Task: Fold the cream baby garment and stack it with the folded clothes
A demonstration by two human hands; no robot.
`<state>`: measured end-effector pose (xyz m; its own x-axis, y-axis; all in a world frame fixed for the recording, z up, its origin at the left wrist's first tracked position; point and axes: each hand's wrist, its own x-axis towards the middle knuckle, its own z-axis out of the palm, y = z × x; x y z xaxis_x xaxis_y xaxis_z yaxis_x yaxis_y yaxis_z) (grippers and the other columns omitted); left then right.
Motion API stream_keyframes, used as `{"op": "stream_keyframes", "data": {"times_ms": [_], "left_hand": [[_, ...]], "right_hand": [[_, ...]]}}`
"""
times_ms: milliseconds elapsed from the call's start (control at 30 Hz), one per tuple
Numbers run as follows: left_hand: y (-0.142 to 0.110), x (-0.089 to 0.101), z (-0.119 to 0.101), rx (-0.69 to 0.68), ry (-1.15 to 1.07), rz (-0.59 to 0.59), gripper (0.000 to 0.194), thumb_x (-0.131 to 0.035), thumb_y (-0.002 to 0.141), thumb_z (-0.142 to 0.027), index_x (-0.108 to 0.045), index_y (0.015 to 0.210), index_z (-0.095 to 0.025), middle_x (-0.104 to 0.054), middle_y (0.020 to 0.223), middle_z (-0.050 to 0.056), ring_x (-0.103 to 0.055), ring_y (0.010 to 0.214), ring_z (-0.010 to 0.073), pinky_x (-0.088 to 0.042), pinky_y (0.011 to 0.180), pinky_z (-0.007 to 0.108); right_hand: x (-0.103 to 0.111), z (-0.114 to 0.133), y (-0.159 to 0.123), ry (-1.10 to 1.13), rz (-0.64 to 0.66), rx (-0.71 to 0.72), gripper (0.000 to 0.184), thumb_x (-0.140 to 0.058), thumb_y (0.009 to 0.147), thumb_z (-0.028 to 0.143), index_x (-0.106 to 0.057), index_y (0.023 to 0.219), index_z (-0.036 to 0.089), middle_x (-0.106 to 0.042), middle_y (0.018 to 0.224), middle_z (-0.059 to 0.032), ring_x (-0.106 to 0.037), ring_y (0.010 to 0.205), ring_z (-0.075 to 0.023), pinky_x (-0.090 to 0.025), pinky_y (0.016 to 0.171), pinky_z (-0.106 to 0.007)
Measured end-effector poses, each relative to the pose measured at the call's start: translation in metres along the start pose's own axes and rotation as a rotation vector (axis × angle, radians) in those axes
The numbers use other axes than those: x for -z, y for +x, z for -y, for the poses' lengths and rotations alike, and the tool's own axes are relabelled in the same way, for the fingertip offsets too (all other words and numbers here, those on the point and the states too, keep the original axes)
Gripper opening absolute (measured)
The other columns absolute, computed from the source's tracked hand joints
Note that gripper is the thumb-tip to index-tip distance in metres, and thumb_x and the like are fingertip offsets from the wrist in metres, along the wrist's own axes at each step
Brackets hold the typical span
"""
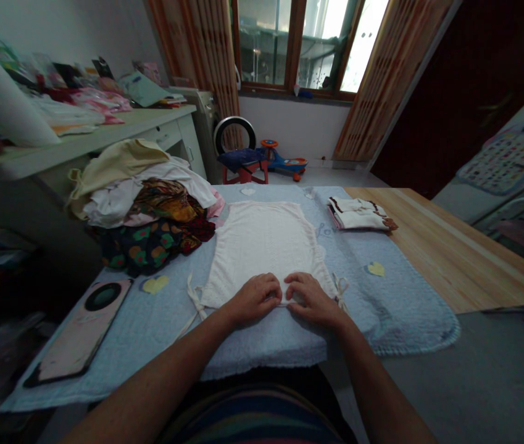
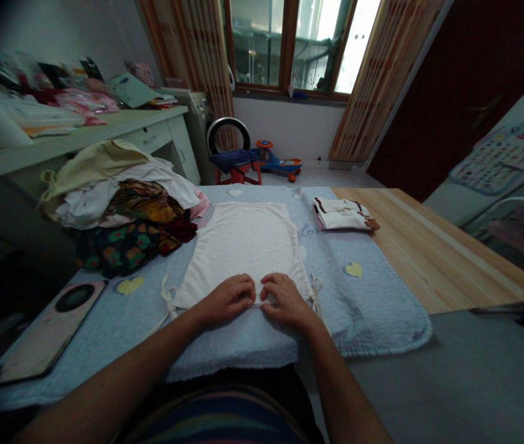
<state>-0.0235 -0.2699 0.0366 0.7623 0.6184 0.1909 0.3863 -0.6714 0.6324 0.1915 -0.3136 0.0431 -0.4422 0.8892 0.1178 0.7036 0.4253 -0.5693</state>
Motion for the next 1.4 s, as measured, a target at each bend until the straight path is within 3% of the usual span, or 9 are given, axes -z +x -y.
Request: {"op": "stream_keyframes", "data": {"times_ms": [367, 567, 833, 1133, 1400], "left_hand": [[0.0, -0.004, 0.0, 0.035, 0.032, -0.03, 0.008, -0.052, 0.088, -0.02, -0.06, 0.086, -0.019, -0.059, 0.082, 0.001, -0.052, 0.081, 0.0165, -0.039, 0.075, 0.029], [-0.002, -0.008, 0.003, 0.022, 0.05, -0.043, 0.009, -0.061, 0.082, -0.024, -0.06, 0.09, -0.02, -0.061, 0.085, 0.001, -0.054, 0.085, 0.0182, -0.041, 0.077, 0.031], [-0.003, -0.011, 0.004, 0.007, 0.107, -0.068, 0.018, -0.058, 0.074, -0.012, -0.06, 0.09, -0.02, -0.06, 0.083, 0.001, -0.053, 0.082, 0.0176, -0.041, 0.076, 0.03], [-0.004, -0.012, 0.002, -0.021, 0.216, -0.07, 0.01, -0.055, 0.08, -0.016, -0.061, 0.088, -0.02, -0.061, 0.085, 0.003, -0.054, 0.084, 0.0192, -0.04, 0.078, 0.032], [-0.003, -0.014, 0.003, -0.02, 0.248, -0.084, 0.008, -0.054, 0.084, -0.016, -0.06, 0.087, -0.019, -0.06, 0.084, 0.003, -0.053, 0.083, 0.0186, -0.039, 0.076, 0.032]], "right_hand": [[-0.004, 0.0, 0.002, -0.009, -0.033, -0.005, 0.011, -0.065, 0.076, 0.012, -0.063, 0.083, 0.021, -0.059, 0.12, -0.0073, -0.05, 0.118, -0.0222, -0.038, 0.103, -0.039], [-0.006, -0.001, 0.002, -0.021, -0.055, -0.004, 0.011, -0.06, 0.078, 0.011, -0.063, 0.082, 0.021, -0.06, 0.12, -0.0071, -0.051, 0.118, -0.0216, -0.038, 0.102, -0.039], [-0.009, -0.001, 0.001, -0.003, -0.089, -0.002, 0.011, -0.068, 0.074, 0.013, -0.062, 0.081, 0.02, -0.06, 0.12, -0.0072, -0.05, 0.118, -0.0224, -0.037, 0.102, -0.039], [-0.013, -0.002, 0.001, -0.019, -0.12, -0.009, 0.015, -0.074, 0.074, 0.02, -0.061, 0.081, 0.021, -0.06, 0.118, -0.0061, -0.051, 0.116, -0.0227, -0.037, 0.1, -0.038], [-0.017, -0.002, 0.002, -0.035, -0.175, -0.007, 0.012, -0.068, 0.075, 0.014, -0.06, 0.08, 0.02, -0.062, 0.116, -0.0069, -0.052, 0.113, -0.0227, -0.038, 0.098, -0.038]]}}
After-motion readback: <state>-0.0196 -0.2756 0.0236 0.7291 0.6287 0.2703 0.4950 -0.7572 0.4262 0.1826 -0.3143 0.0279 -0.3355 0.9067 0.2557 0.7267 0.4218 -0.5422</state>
